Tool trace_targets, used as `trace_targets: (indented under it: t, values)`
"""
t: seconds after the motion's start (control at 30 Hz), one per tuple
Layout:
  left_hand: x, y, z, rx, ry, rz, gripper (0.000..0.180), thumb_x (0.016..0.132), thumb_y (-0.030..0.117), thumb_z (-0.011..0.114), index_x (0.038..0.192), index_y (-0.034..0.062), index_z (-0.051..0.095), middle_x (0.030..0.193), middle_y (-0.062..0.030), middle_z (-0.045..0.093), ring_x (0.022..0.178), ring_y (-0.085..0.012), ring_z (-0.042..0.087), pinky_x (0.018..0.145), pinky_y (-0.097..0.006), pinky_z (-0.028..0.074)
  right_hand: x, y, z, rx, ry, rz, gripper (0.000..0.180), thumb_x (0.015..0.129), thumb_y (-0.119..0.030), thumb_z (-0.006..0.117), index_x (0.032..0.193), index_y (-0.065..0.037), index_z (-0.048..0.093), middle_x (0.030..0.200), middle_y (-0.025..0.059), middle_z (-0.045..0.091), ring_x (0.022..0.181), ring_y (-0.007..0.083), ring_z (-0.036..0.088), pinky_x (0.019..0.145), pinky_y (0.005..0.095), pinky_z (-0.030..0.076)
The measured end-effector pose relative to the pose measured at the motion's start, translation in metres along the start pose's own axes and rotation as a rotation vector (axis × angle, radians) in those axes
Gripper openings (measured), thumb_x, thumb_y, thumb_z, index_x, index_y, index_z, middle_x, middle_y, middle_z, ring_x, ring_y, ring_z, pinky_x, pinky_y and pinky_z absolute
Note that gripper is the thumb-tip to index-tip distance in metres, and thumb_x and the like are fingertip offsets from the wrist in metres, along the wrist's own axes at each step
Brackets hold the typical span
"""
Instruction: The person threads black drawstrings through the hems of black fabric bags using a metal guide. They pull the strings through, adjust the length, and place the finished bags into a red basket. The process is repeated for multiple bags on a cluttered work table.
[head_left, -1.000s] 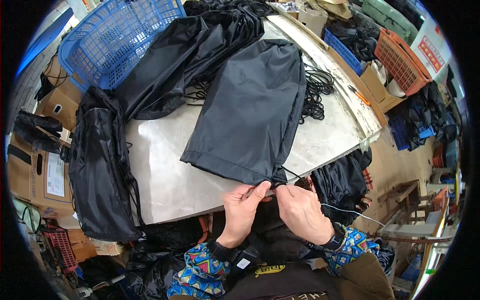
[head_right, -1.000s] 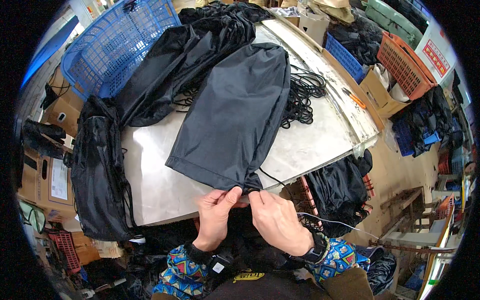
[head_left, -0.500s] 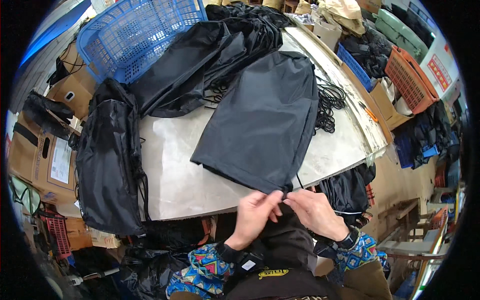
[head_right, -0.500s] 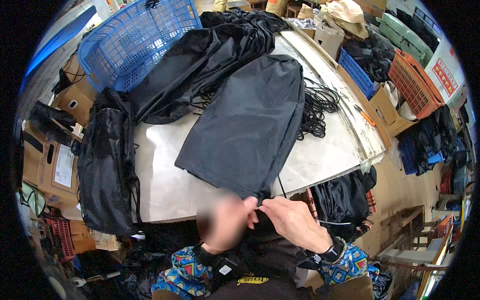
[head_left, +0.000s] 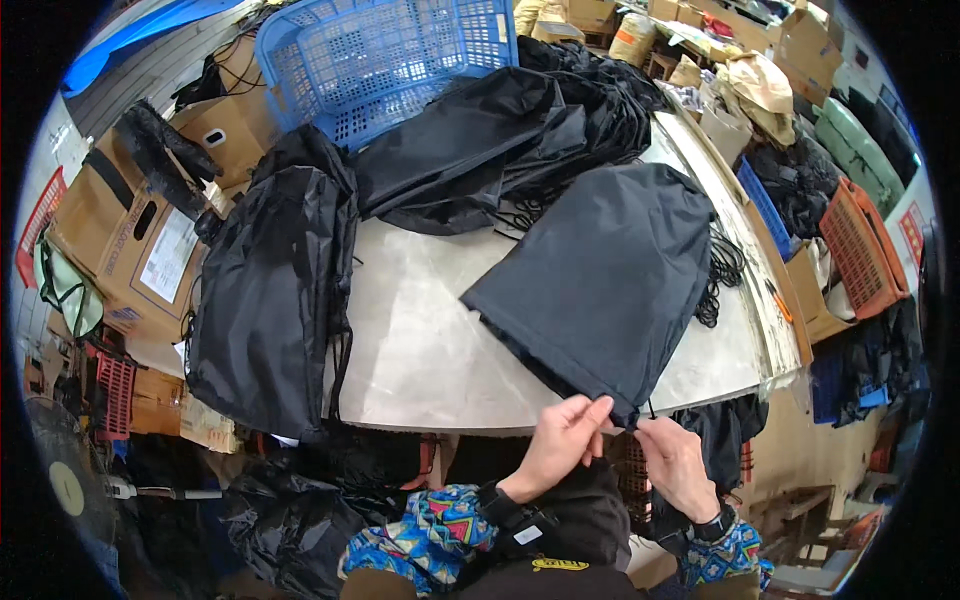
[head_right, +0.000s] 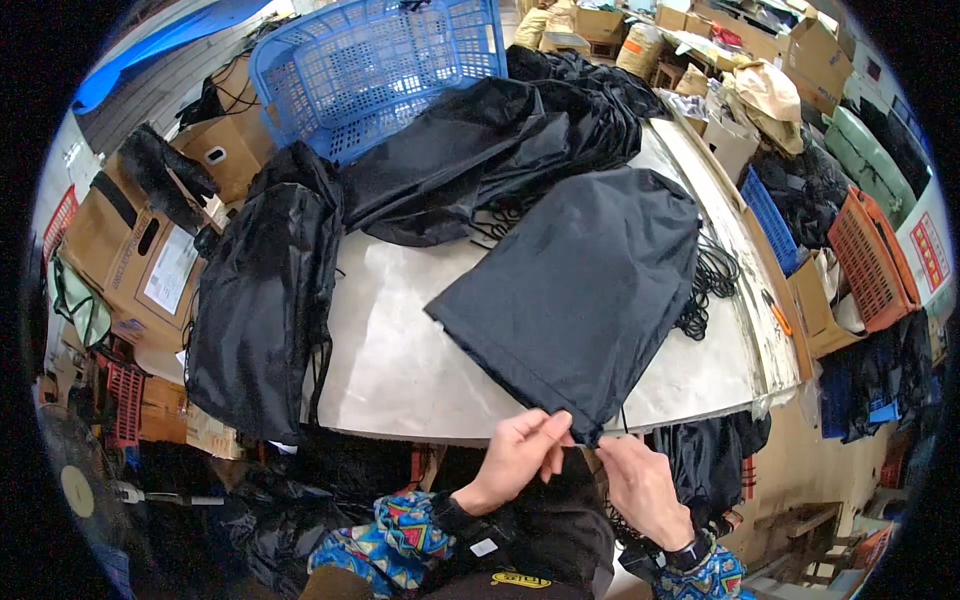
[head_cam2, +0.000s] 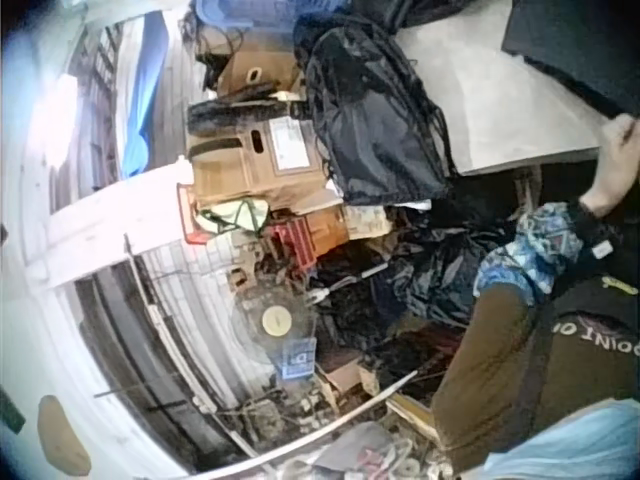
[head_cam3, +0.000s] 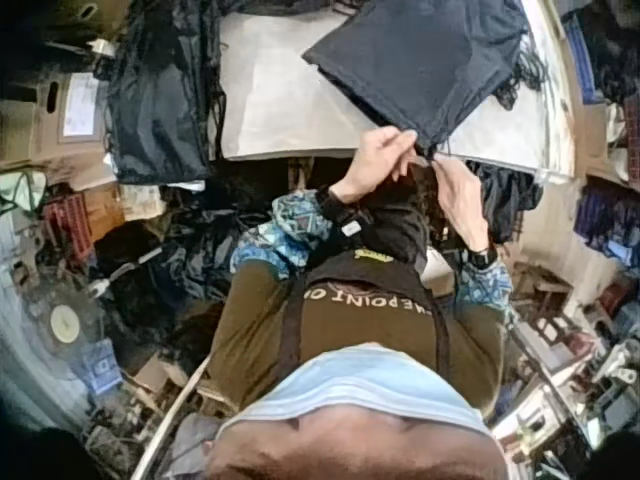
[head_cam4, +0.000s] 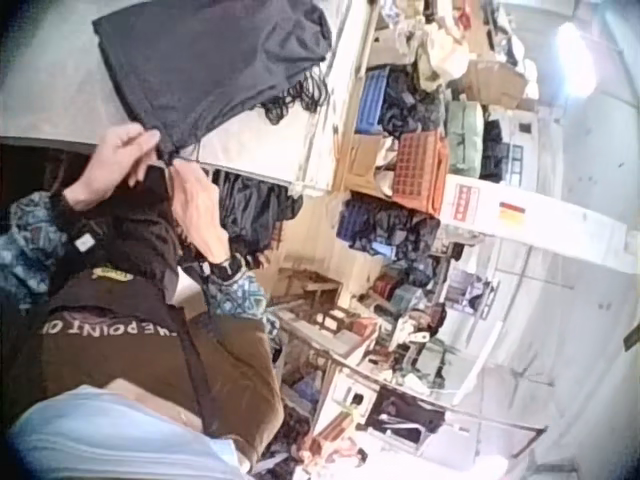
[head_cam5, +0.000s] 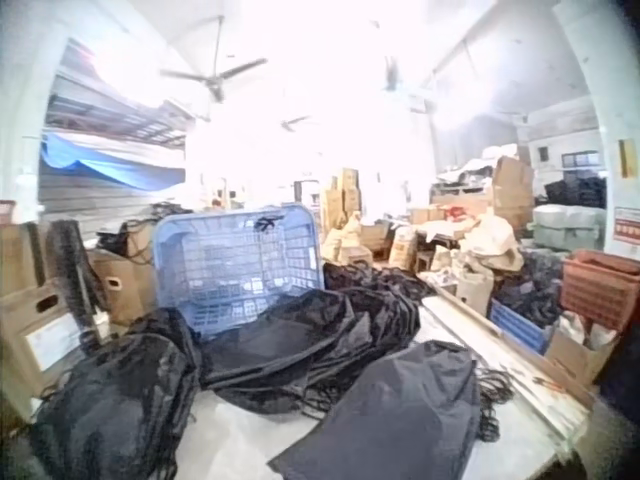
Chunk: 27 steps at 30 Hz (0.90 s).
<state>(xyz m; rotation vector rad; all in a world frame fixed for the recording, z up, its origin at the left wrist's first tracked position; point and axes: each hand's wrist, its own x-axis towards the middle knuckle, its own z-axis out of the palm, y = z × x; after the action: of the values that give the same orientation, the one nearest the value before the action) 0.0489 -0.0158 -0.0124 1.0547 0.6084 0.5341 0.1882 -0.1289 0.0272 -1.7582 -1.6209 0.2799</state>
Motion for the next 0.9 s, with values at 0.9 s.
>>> trace_targets:
  t: [0.9]
  values:
    - [0.012, -0.024, 0.030, 0.851, 0.050, 0.870, 0.017, 0.083, 0.010, 0.063, 0.072, 0.0028, 0.051, 0.058, -0.0101, 0.049, 0.052, -0.0255, 0.055, 0.045, -0.034, 0.043, 0.049, -0.028, -0.064, -0.008, 0.448, -0.072, 0.036, 0.094, -0.017, 0.049, 0.124, 0.003, 0.049, 0.115, 0.0167, 0.060, 0.098, 0.0260, 0.057, 0.086, 0.0343, 0.044]
